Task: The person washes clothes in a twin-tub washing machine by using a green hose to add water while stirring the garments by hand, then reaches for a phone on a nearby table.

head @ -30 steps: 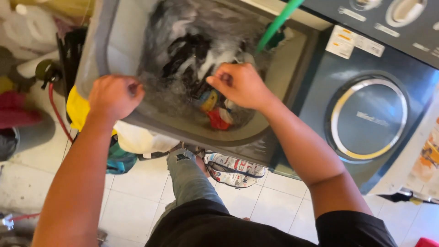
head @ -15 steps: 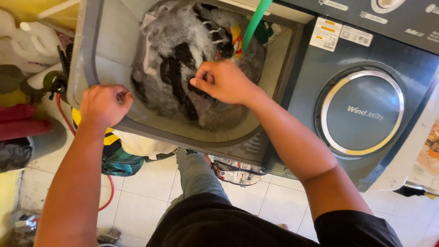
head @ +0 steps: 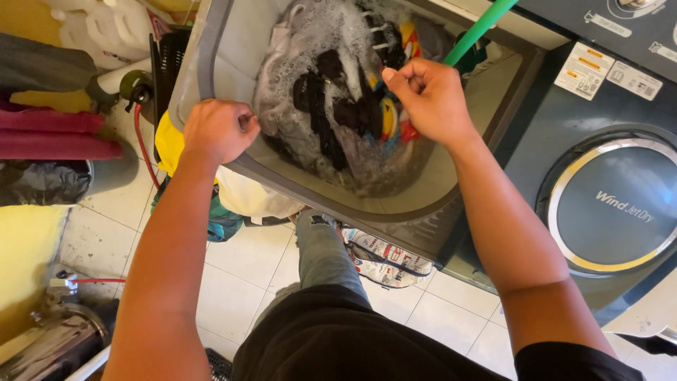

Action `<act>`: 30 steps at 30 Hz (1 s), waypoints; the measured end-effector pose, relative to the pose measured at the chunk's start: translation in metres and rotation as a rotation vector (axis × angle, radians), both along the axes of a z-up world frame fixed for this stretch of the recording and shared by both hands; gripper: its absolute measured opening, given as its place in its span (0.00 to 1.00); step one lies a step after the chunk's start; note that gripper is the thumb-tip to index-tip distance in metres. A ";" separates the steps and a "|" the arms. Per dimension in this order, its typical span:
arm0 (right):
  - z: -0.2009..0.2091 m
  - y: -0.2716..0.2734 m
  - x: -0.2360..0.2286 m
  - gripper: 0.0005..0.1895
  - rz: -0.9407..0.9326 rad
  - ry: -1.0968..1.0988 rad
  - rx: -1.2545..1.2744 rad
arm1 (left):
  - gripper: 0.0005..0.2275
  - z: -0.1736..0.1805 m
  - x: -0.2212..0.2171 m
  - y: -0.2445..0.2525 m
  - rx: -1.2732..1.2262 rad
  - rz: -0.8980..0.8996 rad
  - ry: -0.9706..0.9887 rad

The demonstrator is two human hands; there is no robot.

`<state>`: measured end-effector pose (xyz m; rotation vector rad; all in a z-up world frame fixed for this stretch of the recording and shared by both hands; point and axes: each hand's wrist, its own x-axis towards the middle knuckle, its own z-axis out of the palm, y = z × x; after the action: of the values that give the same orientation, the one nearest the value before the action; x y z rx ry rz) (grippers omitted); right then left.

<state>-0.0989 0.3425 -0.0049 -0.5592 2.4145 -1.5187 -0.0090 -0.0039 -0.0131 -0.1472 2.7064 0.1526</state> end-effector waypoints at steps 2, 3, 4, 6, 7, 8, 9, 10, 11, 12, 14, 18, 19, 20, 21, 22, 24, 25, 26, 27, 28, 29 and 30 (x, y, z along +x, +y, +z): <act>0.002 0.000 0.000 0.17 0.016 -0.005 0.003 | 0.12 0.003 -0.001 0.001 0.013 0.018 -0.031; 0.000 0.000 0.000 0.18 0.007 -0.017 0.001 | 0.12 0.002 0.000 0.001 0.022 0.012 -0.023; -0.002 0.000 -0.001 0.19 -0.001 -0.028 0.000 | 0.12 0.001 0.000 0.000 0.031 0.006 -0.015; -0.002 0.000 -0.001 0.18 0.001 -0.058 0.026 | 0.12 0.002 0.000 0.000 0.032 0.014 -0.016; -0.002 0.000 -0.002 0.18 -0.002 -0.087 0.052 | 0.12 0.002 0.000 0.000 0.031 0.018 -0.018; -0.002 0.000 -0.001 0.18 0.002 -0.088 0.053 | 0.12 0.002 0.000 -0.001 0.032 0.022 -0.018; -0.002 -0.001 -0.001 0.18 0.006 -0.086 0.055 | 0.12 0.002 0.000 -0.001 0.032 0.023 -0.024; -0.002 -0.001 -0.001 0.17 0.008 -0.084 0.057 | 0.12 0.002 0.000 -0.001 0.034 0.023 -0.029; -0.002 -0.001 -0.001 0.17 0.011 -0.085 0.059 | 0.12 0.001 0.001 -0.002 0.035 0.025 -0.030; -0.001 -0.001 -0.001 0.17 0.006 -0.092 0.063 | 0.12 0.000 0.001 -0.002 0.045 0.011 -0.006; -0.002 -0.001 -0.001 0.18 0.003 -0.099 0.069 | 0.12 -0.004 0.001 -0.004 0.057 -0.001 0.018; -0.002 -0.001 -0.002 0.16 0.003 -0.094 0.080 | 0.12 -0.003 0.002 -0.003 0.051 -0.004 0.043; -0.001 -0.001 -0.002 0.15 0.008 -0.090 0.088 | 0.13 0.000 0.001 -0.002 0.053 0.013 0.020; -0.001 -0.002 -0.002 0.15 0.009 -0.090 0.088 | 0.13 -0.003 0.001 -0.004 0.053 0.014 0.021; 0.000 -0.002 -0.002 0.14 0.018 -0.089 0.078 | 0.13 -0.005 0.001 -0.005 0.056 0.007 0.036; 0.001 -0.002 -0.002 0.14 0.028 -0.087 0.069 | 0.12 -0.008 0.002 -0.006 0.059 0.000 0.052; 0.000 -0.001 -0.001 0.14 0.038 -0.099 0.075 | 0.12 -0.002 0.001 -0.003 0.061 0.005 0.040; 0.000 -0.001 -0.001 0.16 0.047 -0.111 0.080 | 0.11 0.001 0.001 -0.001 0.061 0.009 0.028; -0.001 -0.002 -0.001 0.16 0.047 -0.112 0.080 | 0.11 0.001 0.001 -0.001 0.061 0.010 0.028; -0.001 -0.002 -0.001 0.16 0.069 -0.091 0.078 | 0.12 0.001 0.001 -0.001 0.058 0.010 0.023; -0.002 -0.002 -0.001 0.17 0.091 -0.071 0.076 | 0.12 0.001 0.001 -0.001 0.056 0.010 0.019; 0.000 -0.002 0.000 0.17 0.091 -0.071 0.077 | 0.12 0.000 0.001 -0.002 0.057 0.010 0.019; 0.001 -0.003 0.000 0.17 0.089 -0.091 0.088 | 0.13 -0.002 0.001 -0.003 0.045 -0.004 0.023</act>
<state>-0.0987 0.3397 -0.0038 -0.5583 2.3422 -1.3647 -0.0082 -0.0065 -0.0151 -0.1267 2.7240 0.2153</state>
